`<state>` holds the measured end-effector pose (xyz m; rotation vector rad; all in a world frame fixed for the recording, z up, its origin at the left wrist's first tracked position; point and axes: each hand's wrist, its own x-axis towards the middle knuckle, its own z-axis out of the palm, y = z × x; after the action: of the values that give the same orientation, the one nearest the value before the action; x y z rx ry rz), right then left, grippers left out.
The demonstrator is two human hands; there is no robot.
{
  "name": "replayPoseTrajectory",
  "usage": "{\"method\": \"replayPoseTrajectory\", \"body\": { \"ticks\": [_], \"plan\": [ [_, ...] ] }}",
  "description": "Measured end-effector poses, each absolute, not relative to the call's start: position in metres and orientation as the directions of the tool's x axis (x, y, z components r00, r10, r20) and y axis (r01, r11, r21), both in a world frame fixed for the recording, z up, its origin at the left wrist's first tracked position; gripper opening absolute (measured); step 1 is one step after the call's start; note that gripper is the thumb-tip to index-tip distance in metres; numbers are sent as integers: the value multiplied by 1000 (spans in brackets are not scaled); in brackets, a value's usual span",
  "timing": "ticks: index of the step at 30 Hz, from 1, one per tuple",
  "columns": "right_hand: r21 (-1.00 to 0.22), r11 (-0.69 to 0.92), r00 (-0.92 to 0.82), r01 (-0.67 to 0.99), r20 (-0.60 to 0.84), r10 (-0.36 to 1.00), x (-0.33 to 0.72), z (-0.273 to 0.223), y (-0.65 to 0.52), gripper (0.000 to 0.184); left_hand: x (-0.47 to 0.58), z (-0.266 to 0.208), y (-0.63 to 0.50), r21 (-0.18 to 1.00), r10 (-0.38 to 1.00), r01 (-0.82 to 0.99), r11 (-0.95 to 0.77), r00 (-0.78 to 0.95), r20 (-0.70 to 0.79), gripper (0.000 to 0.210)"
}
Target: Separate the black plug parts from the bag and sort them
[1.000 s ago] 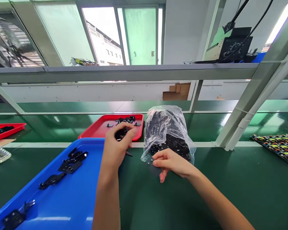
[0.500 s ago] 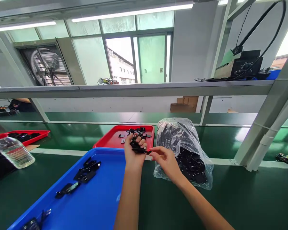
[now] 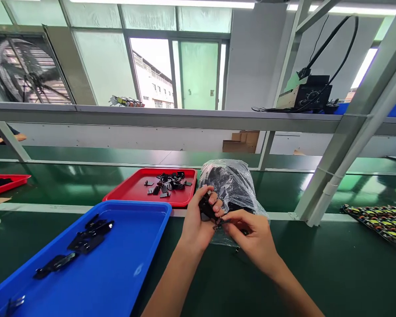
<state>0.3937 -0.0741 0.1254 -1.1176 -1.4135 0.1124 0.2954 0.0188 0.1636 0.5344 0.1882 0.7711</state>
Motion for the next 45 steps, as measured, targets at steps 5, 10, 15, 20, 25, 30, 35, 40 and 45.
{"method": "replayPoseTrajectory", "body": {
  "ticks": [5, 10, 15, 20, 25, 30, 35, 40, 45],
  "plan": [
    [-581, 661, 283, 475, 812, 511, 393, 133, -83, 21, 272, 173, 27, 591, 834, -747, 305, 509, 213, 14],
    [-454, 629, 372, 631, 889, 269, 395, 128, -84, 32, 255, 176, 23, 895, 656, -308, -322, 610, 445, 28],
    [-299, 569, 236, 766, 954, 184, 391, 126, -87, 42, 253, 180, 3, 859, 511, -189, -475, 736, 444, 21],
    [-280, 587, 175, 759, 957, 231, 384, 133, -94, 47, 253, 178, -1, 883, 522, -172, -436, 751, 404, 27],
    [-717, 572, 457, 399, 696, 554, 388, 144, -100, 11, 257, 178, -1, 889, 588, -115, -443, 712, 385, 27],
    [-882, 469, 322, -38, 434, 841, 398, 149, -101, 26, 265, 176, -2, 924, 592, -128, -361, 734, 334, 25],
    [-883, 431, 285, -186, 371, 884, 402, 147, -102, 24, 266, 173, 2, 961, 549, -183, -210, 791, 270, 27],
    [-879, 451, 302, -151, 394, 868, 401, 148, -104, 22, 265, 174, 4, 961, 533, -183, -207, 803, 267, 25],
    [-880, 457, 312, -129, 402, 861, 400, 148, -106, 24, 263, 174, 5, 954, 514, -184, -238, 809, 284, 24]
  ]
}}
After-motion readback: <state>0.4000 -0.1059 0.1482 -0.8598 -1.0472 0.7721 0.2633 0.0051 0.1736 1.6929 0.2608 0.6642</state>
